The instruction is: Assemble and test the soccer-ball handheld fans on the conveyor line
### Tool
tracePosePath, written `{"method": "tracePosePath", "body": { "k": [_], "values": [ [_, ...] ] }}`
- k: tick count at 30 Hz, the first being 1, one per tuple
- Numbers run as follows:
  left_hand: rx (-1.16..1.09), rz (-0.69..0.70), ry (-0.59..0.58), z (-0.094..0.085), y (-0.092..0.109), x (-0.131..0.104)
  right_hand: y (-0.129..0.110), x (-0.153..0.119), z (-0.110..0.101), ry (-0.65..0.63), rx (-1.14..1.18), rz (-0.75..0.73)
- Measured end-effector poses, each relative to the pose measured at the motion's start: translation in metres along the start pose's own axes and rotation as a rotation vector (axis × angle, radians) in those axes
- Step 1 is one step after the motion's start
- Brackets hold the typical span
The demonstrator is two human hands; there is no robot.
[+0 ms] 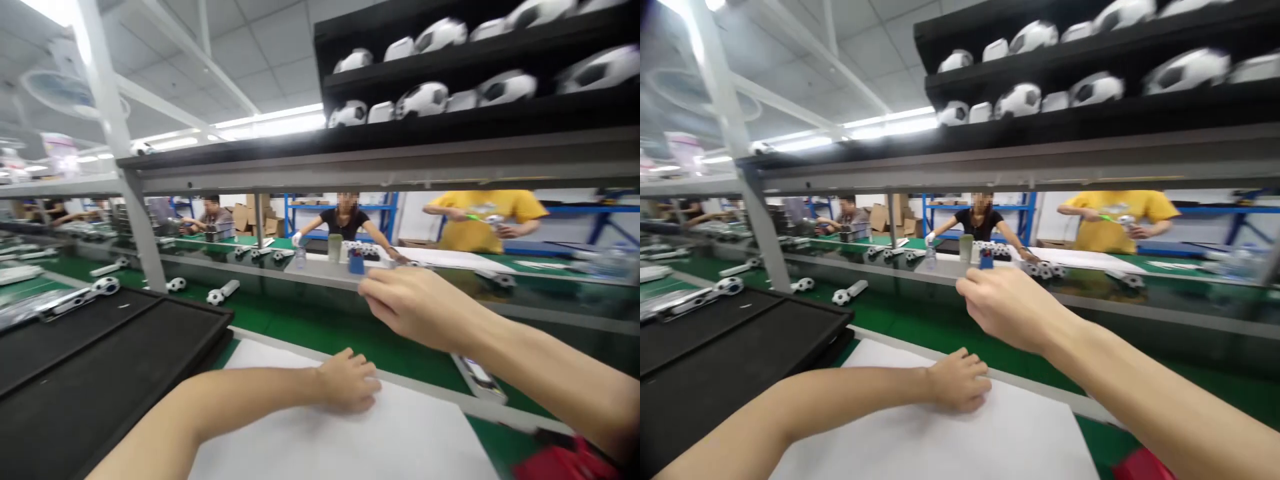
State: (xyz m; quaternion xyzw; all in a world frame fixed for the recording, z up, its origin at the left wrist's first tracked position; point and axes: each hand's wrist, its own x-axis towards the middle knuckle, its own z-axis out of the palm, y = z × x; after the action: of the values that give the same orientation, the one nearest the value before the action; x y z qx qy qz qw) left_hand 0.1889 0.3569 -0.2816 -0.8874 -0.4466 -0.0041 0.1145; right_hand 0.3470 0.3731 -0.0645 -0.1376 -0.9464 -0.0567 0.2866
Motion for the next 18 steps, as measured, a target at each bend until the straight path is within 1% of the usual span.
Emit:
{"method": "tracePosePath", "body": {
  "k": [2, 4, 6, 8, 9, 11, 13, 15, 18],
  "values": [
    [0.036, -0.163, -0.054, -0.010, -0.045, -0.012, 0.001, 0.051, 0.029, 0.064, 0.032, 0.024],
    [0.073, -0.388, -0.123, -0.022, -0.100, -0.036, 0.004, 0.082, 0.058, 0.167, 0.118, 0.092],
    [0.102, -0.656, -0.194, -0.037, -0.157, -0.069, 0.005, 0.092, 0.086, 0.252, 0.196, 0.142],
    [0.108, -0.926, -0.261, -0.052, -0.206, -0.107, 0.004, 0.087, 0.114, 0.305, 0.296, 0.181],
    [0.098, -1.045, -0.291, -0.057, -0.226, -0.126, 0.004, 0.081, 0.127, 0.314, 0.357, 0.196],
    [0.046, -1.225, -0.351, -0.065, -0.255, -0.160, 0.007, 0.070, 0.154, 0.306, 0.534, 0.277],
    [-0.040, -1.315, -0.399, -0.066, -0.273, -0.184, 0.011, 0.064, 0.179, 0.263, 0.661, 0.375],
    [-0.134, -1.327, -0.432, -0.065, -0.284, -0.198, 0.014, 0.066, 0.202, 0.190, 0.715, 0.442],
    [-0.243, -1.254, -0.434, -0.071, -0.295, -0.199, 0.011, 0.080, 0.236, 0.059, 0.688, 0.482]
  ]
}}
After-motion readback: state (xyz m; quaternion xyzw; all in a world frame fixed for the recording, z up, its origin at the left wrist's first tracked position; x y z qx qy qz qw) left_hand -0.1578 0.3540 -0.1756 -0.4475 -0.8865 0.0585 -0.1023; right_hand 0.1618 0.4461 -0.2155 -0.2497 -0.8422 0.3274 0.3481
